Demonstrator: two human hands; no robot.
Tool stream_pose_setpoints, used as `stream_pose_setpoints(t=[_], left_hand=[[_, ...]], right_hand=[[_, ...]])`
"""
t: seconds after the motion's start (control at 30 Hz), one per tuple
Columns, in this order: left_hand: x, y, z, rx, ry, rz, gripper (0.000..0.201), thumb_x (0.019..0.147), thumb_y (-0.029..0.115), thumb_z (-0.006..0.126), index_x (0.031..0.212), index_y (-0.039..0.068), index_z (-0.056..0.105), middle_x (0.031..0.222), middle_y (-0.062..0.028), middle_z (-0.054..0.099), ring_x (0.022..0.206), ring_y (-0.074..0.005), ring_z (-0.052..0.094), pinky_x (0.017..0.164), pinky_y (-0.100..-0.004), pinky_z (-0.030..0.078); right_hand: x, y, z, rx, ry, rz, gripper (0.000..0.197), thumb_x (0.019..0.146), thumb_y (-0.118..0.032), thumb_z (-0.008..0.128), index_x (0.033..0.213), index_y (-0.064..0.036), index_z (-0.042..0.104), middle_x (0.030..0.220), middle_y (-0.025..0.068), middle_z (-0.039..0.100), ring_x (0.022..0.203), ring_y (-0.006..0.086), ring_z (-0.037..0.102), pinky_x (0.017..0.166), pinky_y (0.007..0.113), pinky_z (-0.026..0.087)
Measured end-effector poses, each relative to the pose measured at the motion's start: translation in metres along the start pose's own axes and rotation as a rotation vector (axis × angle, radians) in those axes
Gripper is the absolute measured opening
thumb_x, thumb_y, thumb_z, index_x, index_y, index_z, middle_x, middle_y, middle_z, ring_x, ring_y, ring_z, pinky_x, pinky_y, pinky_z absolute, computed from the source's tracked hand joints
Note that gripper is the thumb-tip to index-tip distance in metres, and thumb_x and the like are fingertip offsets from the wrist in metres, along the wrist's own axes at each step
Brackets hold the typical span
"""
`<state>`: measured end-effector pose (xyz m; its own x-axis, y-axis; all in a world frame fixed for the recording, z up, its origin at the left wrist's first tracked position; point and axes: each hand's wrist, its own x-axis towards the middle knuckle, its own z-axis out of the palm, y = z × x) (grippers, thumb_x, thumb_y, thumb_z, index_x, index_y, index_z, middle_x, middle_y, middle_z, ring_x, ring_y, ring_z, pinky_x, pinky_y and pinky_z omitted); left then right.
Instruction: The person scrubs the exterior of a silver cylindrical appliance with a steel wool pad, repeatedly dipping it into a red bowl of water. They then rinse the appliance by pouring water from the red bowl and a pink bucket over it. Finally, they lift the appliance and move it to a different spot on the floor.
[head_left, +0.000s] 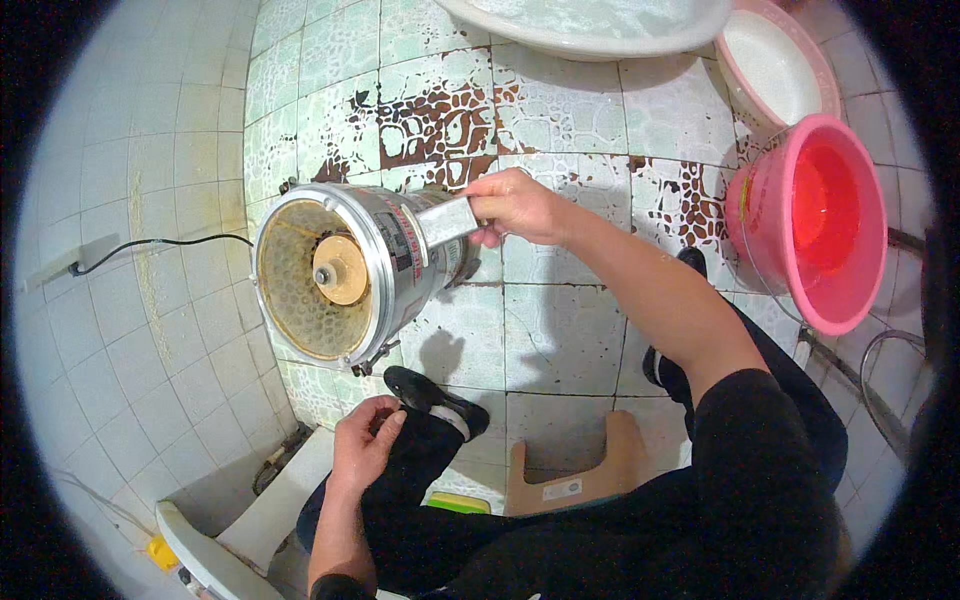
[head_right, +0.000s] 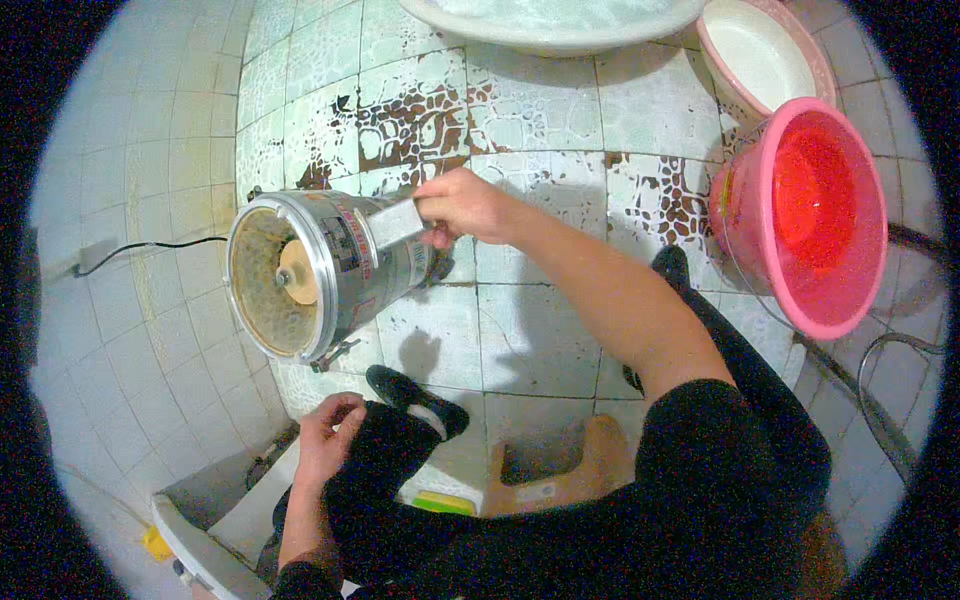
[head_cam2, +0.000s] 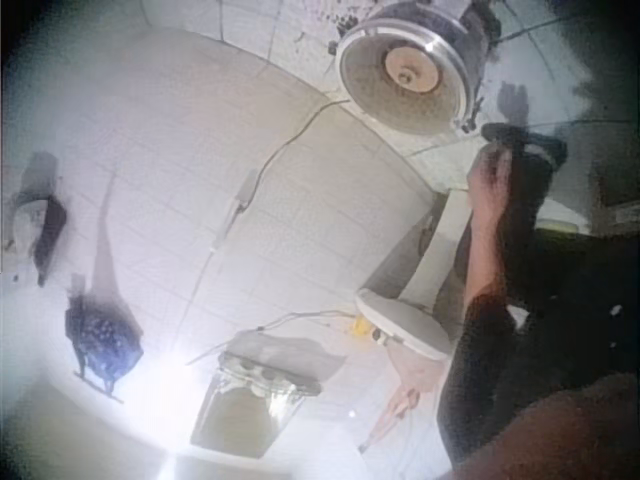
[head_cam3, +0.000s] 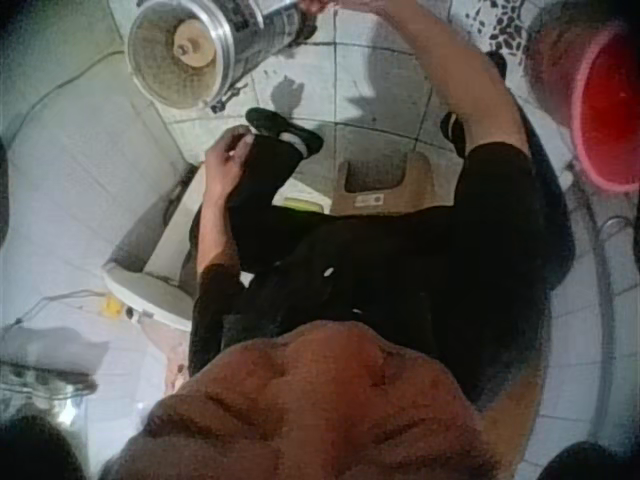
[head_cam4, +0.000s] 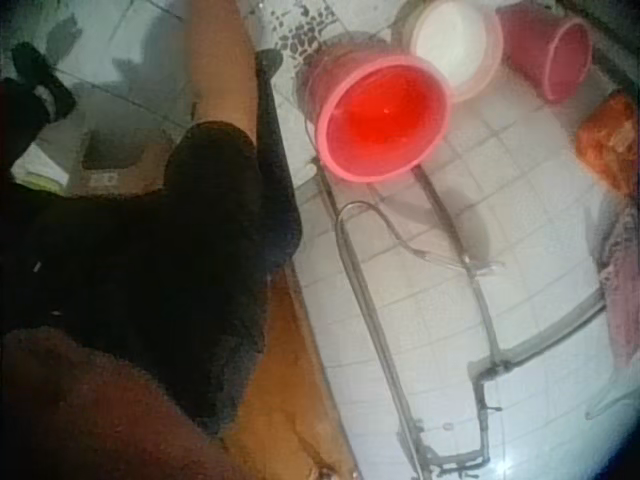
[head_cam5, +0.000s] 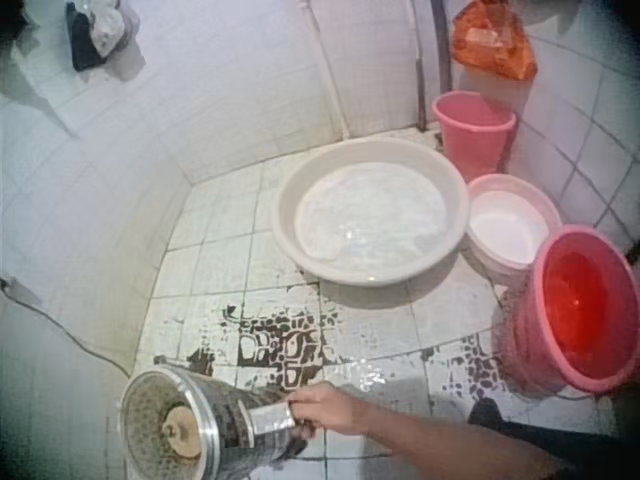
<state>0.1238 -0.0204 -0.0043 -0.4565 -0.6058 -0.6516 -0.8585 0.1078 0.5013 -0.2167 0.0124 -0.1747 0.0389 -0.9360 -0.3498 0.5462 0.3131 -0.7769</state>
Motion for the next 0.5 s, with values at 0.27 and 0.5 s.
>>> stream_pose_setpoints(t=[0.27,0.5], left_hand=[[0.005,0.003,0.005,-0.015,-0.037,-0.023,0.022,0.089,0.013,0.067,0.104,-0.002,0.062,0.083,-0.0055,0.065,0.074,-0.0102,0.058,0.069,-0.0252,0.048],[0.008,0.009,0.004,-0.033,-0.064,-0.089,0.02,0.089,0.011,0.066,0.104,-0.001,0.062,0.092,-0.0049,0.065,0.085,-0.0107,0.058,0.078,-0.0259,0.047]], right_hand=[[0.004,0.004,0.003,0.356,-0.069,0.216,0.01,0.081,-0.002,0.054,0.091,-0.0024,0.054,0.066,0.0051,0.054,0.047,0.0078,0.042,0.041,0.025,0.031],[-0.014,0.003,-0.023,0.238,-0.214,0.072,0.029,0.087,-0.01,0.061,0.114,-0.0018,0.06,0.099,0.0143,0.068,0.075,0.018,0.065,0.068,0.031,0.055]])
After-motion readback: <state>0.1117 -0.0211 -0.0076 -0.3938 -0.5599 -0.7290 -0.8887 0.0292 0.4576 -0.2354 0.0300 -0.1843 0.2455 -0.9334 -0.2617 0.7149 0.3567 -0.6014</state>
